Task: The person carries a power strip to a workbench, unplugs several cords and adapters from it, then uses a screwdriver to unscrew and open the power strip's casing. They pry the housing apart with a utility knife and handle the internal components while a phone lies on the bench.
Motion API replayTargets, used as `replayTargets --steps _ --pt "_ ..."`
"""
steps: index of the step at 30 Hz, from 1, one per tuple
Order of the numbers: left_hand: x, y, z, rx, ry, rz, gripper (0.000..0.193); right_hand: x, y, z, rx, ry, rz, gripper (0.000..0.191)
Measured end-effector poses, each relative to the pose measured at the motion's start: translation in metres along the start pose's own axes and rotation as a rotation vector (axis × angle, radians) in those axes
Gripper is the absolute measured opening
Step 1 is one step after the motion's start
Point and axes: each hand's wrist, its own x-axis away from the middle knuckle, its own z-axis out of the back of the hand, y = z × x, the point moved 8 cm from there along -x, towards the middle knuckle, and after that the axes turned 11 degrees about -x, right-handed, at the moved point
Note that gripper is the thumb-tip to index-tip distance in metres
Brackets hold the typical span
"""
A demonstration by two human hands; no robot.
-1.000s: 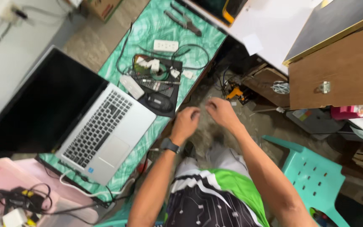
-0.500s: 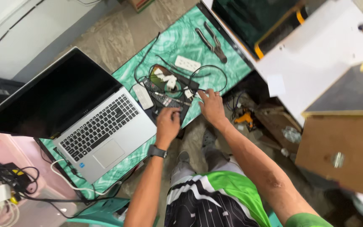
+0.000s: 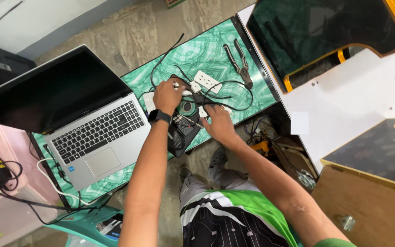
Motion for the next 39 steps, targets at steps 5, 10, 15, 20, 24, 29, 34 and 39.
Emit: replayTargets --steps 5,10,15,20,24,29,34,39 --pt "-0.002 0.013 -0.008 -0.131 -0.065 0.115 0.045 -0.012 0.005 -0.011 0.012 -0.118 -0.062 0.048" --pt "-0.004 0.011 -0.004 0.054 -0.02 0.141 0.055 -0.022 0.014 0.02 -0.271 0.039 0.114 0.038" --pt "-0.008 -0.017 0.015 0.449 0.11 0.076 0.037 -0.03 0.084 0.02 -1.092 -0.305 -0.597 0.048" --pt "0.0 -0.035 0.007 0.512 -0.018 0.075 0.026 -0.052 0.087 0.044 -1.669 -0.258 -0.615 0.044" --pt "0.009 -0.005 0.012 0.348 0.111 -0.148 0.017 -0.074 0.095 0.042 -1.753 -0.086 -0.647 0.031" --pt "0.016 0.011 0.022 0.097 0.399 -0.223 0.008 -0.09 0.086 0.02 -1.412 -0.175 -0.559 0.03" --pt "-0.006 -0.008 0.016 0.143 0.351 -0.103 0.01 -0.095 0.046 -0.007 -0.331 -0.378 -0.243 0.016" --pt "-0.026 -0.018 0.005 -0.019 0.064 0.034 0.019 -0.091 0.013 -0.009 0.023 -0.336 -0.1 0.027"
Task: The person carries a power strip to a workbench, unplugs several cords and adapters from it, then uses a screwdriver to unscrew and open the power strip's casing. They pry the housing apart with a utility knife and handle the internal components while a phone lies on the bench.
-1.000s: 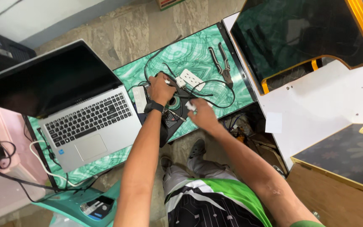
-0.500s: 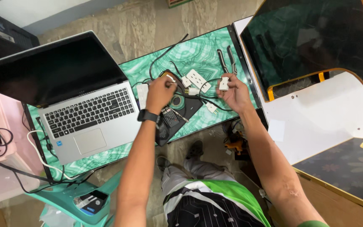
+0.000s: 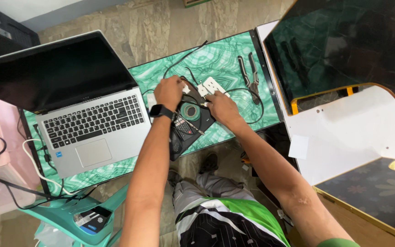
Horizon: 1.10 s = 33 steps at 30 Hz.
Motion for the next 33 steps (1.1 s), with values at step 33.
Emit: replayTargets --steps 33 --pt "0.093 -0.096 -0.006 2.08 -0.214 0.404 0.029 -0.011 -0.076 -0.025 -1.83 -0.425 -0.193 0.035"
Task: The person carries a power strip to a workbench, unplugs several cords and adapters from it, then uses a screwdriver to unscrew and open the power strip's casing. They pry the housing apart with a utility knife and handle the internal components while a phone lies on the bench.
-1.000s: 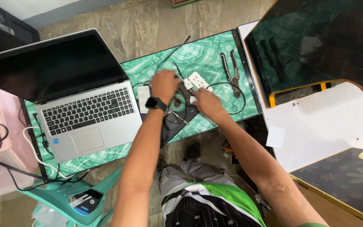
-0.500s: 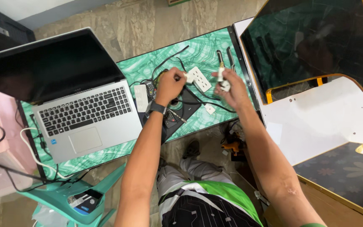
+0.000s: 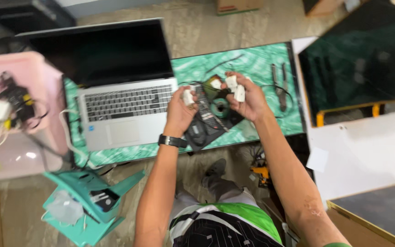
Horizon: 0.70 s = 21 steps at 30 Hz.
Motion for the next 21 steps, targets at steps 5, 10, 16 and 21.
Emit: replayTargets --steps 5,10,16,21 --pt "0.045 0.031 0.048 0.075 0.111 0.023 0.039 -0.047 0.106 -0.049 0.236 0.066 0.058 0.026" --pt "0.112 0.102 0.12 0.12 0.21 -0.03 0.047 -0.067 0.233 -0.172 1.173 -0.197 0.561 0.021" --pt "0.196 0.225 0.238 0.182 0.2 -0.313 0.041 -0.098 0.415 -0.282 1.491 -0.369 0.601 0.029" --pt "0.28 0.309 0.357 0.425 0.379 -0.385 0.021 -0.123 0.538 -0.338 1.269 -0.488 0.557 0.039"
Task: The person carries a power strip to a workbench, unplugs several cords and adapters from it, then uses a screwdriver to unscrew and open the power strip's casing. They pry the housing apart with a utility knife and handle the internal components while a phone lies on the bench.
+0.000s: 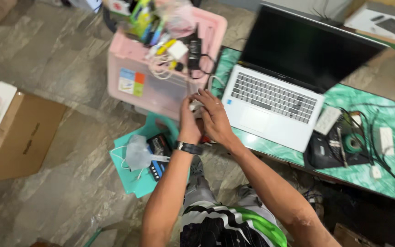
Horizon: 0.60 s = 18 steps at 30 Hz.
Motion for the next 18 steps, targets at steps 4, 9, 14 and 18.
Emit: replayTargets --steps 4,9,14,18 --pt "0.005 0.092 0.076 0.058 0.146 -0.031 0.011 -0.014 0.048 -0.081 -0.332 0.037 -0.436 0.026" --pt "-0.002 0.156 0.146 0.063 0.229 -0.015 0.01 -0.022 0.056 -0.158 0.046 -0.15 -0.438 0.024" --pt "-0.013 0.175 0.176 -0.021 0.353 -0.006 0.008 -0.032 0.045 -0.186 0.296 -0.249 -0.136 0.026" --pt "-0.022 0.178 0.18 -0.104 0.301 0.023 0.013 -0.036 0.048 -0.195 0.457 -0.329 -0.126 0.037"
